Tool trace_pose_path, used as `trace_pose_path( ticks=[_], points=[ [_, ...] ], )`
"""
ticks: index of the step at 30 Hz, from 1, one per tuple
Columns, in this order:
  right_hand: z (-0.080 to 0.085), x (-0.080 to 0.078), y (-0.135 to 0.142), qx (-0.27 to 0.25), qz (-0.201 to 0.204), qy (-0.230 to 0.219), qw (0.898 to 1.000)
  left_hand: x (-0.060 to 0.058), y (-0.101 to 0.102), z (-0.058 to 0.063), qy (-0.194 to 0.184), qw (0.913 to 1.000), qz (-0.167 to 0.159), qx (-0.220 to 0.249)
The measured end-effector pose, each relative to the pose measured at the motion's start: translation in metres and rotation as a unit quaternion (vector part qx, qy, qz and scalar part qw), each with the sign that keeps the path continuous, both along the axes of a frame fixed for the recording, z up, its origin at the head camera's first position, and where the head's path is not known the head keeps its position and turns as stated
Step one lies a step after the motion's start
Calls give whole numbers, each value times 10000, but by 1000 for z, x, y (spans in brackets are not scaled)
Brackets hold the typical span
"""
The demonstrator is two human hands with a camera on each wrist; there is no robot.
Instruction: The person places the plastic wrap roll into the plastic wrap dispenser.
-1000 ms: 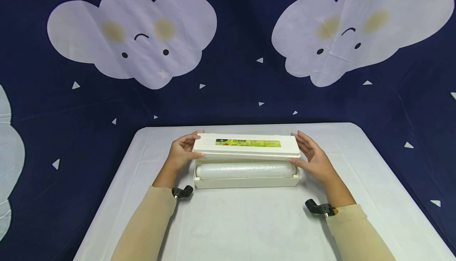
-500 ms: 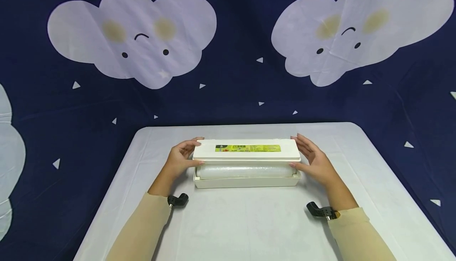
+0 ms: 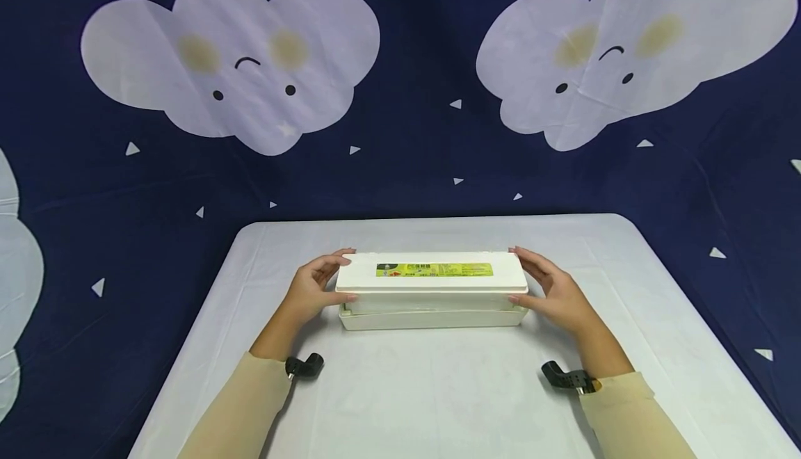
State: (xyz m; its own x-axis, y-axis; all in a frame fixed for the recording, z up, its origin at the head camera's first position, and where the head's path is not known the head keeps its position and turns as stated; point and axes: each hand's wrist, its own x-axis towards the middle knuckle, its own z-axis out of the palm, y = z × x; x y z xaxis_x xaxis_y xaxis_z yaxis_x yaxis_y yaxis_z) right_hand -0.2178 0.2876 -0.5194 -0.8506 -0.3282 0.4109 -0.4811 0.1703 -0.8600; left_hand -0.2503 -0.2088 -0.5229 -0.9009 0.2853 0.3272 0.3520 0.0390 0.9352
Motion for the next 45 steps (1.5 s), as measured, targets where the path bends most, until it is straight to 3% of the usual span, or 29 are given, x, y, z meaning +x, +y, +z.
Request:
trace_pose_path(
  ticks=[11,25,32,45],
  points=[
    [-2,5,-1,57,39,207,9998,11,-3,-4,28,9996,125,-236],
    [-5,11,0,103,51,307,9995,22,-1,-4,77,9997,33,-229],
    [-8,18,1,61,-99,101,9999,29,1,-5,142,9992,47,-379],
    [-13,25,2,82,-159,174,9997,32,1,-8,255,9988,2,-414]
  ],
)
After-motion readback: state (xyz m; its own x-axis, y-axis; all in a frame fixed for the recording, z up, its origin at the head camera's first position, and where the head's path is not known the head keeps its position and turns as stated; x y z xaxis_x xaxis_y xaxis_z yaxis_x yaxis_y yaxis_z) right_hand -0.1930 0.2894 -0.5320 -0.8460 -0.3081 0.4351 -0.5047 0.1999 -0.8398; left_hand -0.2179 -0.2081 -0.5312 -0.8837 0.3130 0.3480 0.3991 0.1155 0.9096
